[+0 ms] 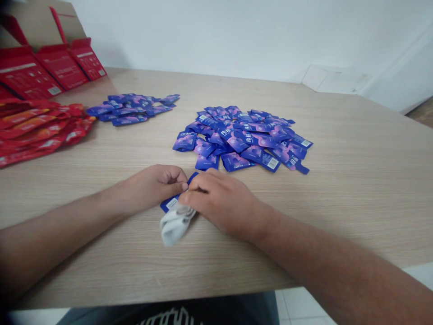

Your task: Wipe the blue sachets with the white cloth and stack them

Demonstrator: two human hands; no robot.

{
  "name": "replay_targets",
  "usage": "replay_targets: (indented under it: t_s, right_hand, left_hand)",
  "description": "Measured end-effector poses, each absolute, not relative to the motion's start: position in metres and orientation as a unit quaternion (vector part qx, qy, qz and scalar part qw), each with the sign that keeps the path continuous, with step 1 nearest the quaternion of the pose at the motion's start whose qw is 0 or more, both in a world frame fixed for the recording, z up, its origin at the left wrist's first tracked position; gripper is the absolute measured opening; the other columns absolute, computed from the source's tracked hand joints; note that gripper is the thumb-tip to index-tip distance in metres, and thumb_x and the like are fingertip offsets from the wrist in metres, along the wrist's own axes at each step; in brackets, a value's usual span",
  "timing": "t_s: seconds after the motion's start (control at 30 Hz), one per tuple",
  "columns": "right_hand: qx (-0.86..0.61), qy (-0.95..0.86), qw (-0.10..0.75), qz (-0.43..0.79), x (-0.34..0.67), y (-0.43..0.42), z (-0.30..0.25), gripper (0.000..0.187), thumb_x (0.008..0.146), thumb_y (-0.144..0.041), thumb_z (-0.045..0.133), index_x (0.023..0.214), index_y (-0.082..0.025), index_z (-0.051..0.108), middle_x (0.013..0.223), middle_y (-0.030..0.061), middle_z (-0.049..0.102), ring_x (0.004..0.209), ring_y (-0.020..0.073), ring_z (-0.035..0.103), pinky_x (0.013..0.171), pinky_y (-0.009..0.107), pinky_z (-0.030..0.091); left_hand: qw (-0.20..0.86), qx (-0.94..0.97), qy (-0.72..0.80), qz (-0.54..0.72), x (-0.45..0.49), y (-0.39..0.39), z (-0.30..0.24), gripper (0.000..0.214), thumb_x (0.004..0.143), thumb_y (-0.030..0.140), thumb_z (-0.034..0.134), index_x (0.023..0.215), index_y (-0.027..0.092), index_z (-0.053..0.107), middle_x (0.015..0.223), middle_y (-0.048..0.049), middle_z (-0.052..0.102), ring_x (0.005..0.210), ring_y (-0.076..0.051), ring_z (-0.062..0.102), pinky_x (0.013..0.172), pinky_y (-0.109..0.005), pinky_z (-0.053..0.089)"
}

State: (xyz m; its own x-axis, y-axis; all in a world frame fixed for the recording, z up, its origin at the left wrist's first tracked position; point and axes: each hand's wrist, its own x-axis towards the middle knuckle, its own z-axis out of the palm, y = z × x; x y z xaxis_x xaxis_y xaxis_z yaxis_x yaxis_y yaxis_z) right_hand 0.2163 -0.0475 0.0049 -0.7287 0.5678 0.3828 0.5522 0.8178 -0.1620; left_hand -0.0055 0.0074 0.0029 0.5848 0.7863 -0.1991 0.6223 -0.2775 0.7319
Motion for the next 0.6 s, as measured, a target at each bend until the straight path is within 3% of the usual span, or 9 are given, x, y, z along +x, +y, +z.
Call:
replay_targets:
  t_s: [0.6]
  right_hand:
    - [-0.287,-0.935,0.205,0.021,0.2137,-0.0487,0.0046,0.024,0.101,-0.025,0.048,0.113,-0.024,0.069,0.106,0.0055,0.065,0.101,0.0200,0.056,0.089,0.035,0.047]
  left_hand:
    - [0.421,0.787,0.440,0.101,-0.0046,0.0065,0.0043,0.014,0.083,0.030,0.056,0.078,0.021,0.065,0.064,0.0056,0.063,0.057,-0.009,0.054,0.051,-0.020,0.040]
